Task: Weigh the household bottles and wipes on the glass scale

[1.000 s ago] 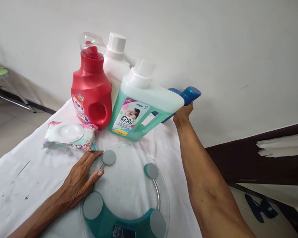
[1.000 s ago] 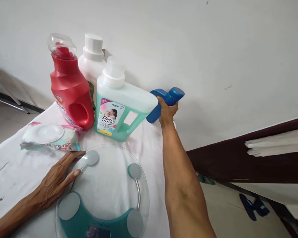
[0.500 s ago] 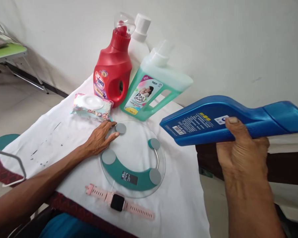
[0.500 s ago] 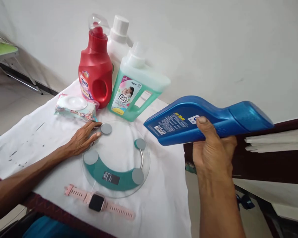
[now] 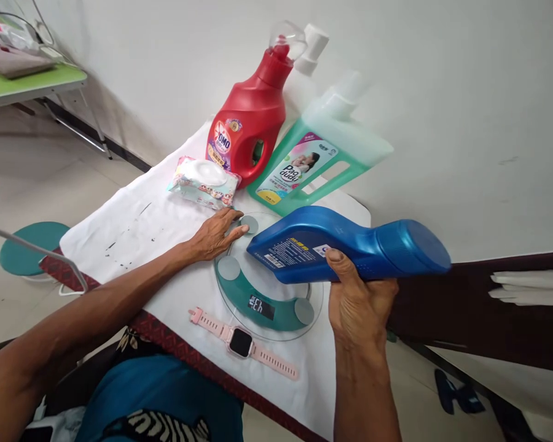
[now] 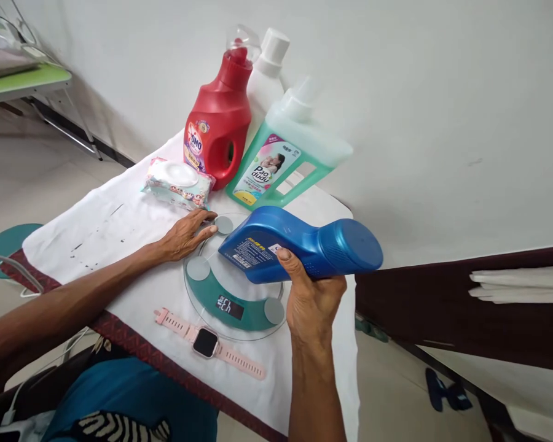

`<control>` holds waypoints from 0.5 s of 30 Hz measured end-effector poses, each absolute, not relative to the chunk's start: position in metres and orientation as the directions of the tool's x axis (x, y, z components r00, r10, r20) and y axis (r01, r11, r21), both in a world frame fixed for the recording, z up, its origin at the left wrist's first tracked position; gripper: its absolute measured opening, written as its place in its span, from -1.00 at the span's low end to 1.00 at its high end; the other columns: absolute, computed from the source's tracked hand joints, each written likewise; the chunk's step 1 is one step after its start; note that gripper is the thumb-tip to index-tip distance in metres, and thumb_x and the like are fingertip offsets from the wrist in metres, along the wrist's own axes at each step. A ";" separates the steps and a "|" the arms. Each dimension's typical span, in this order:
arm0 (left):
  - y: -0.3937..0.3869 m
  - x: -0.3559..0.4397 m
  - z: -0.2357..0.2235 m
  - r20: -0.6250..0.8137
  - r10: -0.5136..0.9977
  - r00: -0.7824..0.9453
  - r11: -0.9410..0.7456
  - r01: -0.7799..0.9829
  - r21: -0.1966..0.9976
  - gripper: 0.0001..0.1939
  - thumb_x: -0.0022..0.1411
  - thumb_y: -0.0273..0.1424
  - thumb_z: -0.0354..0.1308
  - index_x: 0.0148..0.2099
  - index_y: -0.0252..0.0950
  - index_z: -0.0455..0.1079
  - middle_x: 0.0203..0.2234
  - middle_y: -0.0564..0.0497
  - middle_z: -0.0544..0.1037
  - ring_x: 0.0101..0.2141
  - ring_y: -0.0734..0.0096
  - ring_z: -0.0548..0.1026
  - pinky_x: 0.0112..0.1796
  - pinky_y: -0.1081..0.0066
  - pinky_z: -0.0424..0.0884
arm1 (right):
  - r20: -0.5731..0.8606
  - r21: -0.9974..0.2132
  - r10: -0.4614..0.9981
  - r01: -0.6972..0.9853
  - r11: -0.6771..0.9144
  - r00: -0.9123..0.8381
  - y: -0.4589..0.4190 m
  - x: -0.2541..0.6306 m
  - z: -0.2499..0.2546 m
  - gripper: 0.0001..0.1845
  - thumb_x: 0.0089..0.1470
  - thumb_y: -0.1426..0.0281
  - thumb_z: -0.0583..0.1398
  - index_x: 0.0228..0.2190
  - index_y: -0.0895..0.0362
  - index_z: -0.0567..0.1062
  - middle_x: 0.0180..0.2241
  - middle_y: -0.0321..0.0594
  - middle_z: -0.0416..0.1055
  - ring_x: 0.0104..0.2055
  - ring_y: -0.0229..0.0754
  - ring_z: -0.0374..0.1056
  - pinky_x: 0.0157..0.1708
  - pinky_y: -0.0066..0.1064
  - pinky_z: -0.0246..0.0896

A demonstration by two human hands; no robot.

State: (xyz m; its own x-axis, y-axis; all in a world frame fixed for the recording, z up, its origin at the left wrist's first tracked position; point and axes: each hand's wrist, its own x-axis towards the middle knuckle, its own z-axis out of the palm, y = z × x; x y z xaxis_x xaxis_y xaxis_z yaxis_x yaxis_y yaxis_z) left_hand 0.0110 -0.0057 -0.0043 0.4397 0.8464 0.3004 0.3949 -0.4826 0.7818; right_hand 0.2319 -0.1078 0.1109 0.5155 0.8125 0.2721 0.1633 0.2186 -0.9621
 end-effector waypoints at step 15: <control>-0.006 0.011 -0.002 0.303 0.824 0.479 -0.521 0.430 0.737 -0.38 0.60 0.09 -0.17 0.24 -0.31 0.38 0.12 -0.27 0.55 0.14 0.04 0.56 0.22 0.00 0.48 | 0.084 -0.996 0.684 0.056 0.064 0.725 -0.134 0.326 -0.007 -0.26 0.03 -0.33 0.28 -0.16 0.06 0.48 -0.17 -0.24 0.52 -0.08 -0.11 0.51 0.08 -0.10 0.40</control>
State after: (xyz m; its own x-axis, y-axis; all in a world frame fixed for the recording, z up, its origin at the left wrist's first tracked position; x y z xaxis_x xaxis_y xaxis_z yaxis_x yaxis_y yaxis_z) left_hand 0.0105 -0.0062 -0.0021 0.4788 0.8239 0.3031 0.4299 -0.5211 0.7373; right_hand 0.3261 -0.1339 -0.0075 0.7246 0.6839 0.0845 0.0561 0.0637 -0.9964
